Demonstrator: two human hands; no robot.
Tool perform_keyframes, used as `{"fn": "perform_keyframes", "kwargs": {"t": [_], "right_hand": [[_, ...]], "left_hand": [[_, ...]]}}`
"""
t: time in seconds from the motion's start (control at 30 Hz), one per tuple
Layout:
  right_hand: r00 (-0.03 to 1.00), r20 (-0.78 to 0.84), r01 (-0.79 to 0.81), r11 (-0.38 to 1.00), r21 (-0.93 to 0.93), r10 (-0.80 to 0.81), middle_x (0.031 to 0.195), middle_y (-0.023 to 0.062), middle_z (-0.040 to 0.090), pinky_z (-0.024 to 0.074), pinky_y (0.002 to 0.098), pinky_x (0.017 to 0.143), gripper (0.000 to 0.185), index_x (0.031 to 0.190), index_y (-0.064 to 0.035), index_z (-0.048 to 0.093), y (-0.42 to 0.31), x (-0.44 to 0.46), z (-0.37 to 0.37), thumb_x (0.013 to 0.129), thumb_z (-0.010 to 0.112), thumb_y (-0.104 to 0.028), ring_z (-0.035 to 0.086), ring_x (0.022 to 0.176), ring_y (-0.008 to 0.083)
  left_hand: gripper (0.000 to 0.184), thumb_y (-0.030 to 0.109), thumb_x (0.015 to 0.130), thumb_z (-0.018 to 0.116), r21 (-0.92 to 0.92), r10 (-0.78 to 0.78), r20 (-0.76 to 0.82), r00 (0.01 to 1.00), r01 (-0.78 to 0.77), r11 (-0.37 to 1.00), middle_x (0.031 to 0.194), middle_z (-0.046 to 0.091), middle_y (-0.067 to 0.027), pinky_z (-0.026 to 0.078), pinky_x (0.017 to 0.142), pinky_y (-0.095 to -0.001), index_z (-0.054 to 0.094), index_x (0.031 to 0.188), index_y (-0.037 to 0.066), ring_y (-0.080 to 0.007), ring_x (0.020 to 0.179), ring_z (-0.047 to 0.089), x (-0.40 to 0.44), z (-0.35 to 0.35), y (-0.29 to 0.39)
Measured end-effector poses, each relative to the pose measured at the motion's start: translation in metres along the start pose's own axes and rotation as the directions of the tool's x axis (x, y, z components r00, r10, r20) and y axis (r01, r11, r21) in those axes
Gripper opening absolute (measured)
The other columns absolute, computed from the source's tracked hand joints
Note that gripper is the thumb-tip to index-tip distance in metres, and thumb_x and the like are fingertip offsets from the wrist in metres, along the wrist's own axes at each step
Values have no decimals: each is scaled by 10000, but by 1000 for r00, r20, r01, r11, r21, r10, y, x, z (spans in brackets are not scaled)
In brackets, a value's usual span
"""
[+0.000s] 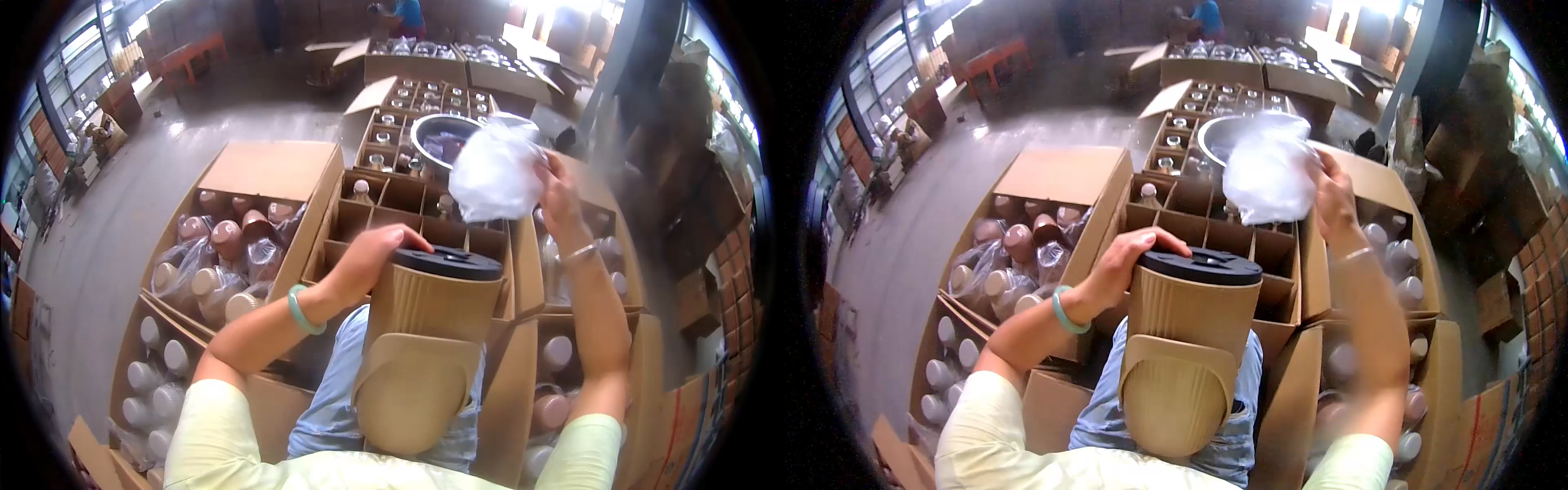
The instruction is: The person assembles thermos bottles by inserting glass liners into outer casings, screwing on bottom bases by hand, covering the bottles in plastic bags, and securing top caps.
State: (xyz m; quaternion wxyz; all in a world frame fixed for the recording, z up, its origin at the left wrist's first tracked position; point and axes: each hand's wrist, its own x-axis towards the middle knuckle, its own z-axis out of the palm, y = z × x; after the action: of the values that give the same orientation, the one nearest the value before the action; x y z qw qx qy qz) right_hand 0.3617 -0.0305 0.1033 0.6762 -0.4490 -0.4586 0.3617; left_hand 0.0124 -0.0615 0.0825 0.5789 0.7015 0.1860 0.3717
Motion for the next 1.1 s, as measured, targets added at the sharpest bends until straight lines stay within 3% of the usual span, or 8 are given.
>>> {"fn": "perform_keyframes", "kwargs": {"t": [0.1, 0.2, 0.3, 0.4, 0.57, 0.7, 0.83, 1.1], "right_hand": [[988, 118, -127, 970, 207, 105, 1151, 79, 651, 529, 276, 882, 293, 1252, -27, 575, 19, 9, 18, 988, 604, -150, 632, 1019, 147], [979, 163, -174, 918, 355, 123, 1105, 67, 688, 561, 299, 839, 258, 1219, -51, 602, 35, 17, 32, 985, 614, -159, 667, 968, 162], [970, 187, -222, 877, 427, 155, 1084, 63, 701, 579, 308, 795, 232, 1160, -59, 654, 60, 27, 50, 978, 636, -200, 679, 950, 164], [980, 28, -199, 961, 193, 197, 1032, 59, 712, 570, 273, 668, 234, 1085, -54, 688, 86, 44, 47, 966, 660, -254, 668, 796, 135], [943, -167, -292, 956, -10, 286, 863, 52, 667, 449, 192, 499, 352, 976, -65, 684, 116, 70, -19, 964, 637, -414, 535, 550, 88], [937, 53, -348, 932, 106, 344, 998, 71, 666, 544, 327, 734, 607, 1132, -75, 640, 111, 46, 26, 915, 562, -636, 637, 916, 173], [922, -70, -382, 924, -19, 380, 985, 62, 661, 547, 319, 688, 445, 1238, -43, 580, 113, 35, 74, 963, 630, -389, 642, 805, 154], [975, -149, -97, 922, 375, 163, 979, 64, 647, 574, 288, 791, 204, 1110, -28, 582, 124, 48, 22, 981, 635, -177, 642, 903, 126]], "left_hand": [[420, 327, 969, 553, -158, -48, -58, 997, 38, 987, 1177, 624, -100, 458, 983, -321, 593, 1215, -12, -192, 1077, 610, 20, -15, -17], [735, 421, 878, 729, 204, 171, -188, 967, -132, 970, 1415, 457, -138, 391, 1087, -412, 420, 1408, 17, -229, 1315, 437, 58, -41, -35], [886, 481, 800, 796, 858, 501, -196, 843, -100, 503, 1439, 457, -187, 443, 1068, -412, 394, 1439, 16, -268, 1300, 483, 101, -59, -84], [638, 378, 836, 786, 130, -51, -244, 968, 85, 988, 1193, 636, -177, 562, 888, -333, 546, 1301, 12, -219, 1074, 639, 132, -82, -94], [349, 354, 944, 670, -72, -229, -593, 772, 233, 970, 770, 682, -89, 574, 526, -277, 658, 886, 10, -142, 631, 664, 147, -117, -100], [284, 269, 992, 612, -183, -167, -656, 736, 59, 981, 939, 690, -108, 568, 638, -288, 613, 1061, -7, -148, 715, 642, 153, -104, -110], [534, 227, 944, 676, -27, -48, -374, 926, 41, 999, 1185, 609, -195, 521, 986, -389, 436, 1339, -41, -245, 1110, 608, 146, -78, -147], [411, 21, 862, 666, 2, -192, -768, 612, 301, 953, 1160, 572, -163, 517, 850, -324, 501, 1233, -43, -225, 981, 616, 133, -153, -176]]}}
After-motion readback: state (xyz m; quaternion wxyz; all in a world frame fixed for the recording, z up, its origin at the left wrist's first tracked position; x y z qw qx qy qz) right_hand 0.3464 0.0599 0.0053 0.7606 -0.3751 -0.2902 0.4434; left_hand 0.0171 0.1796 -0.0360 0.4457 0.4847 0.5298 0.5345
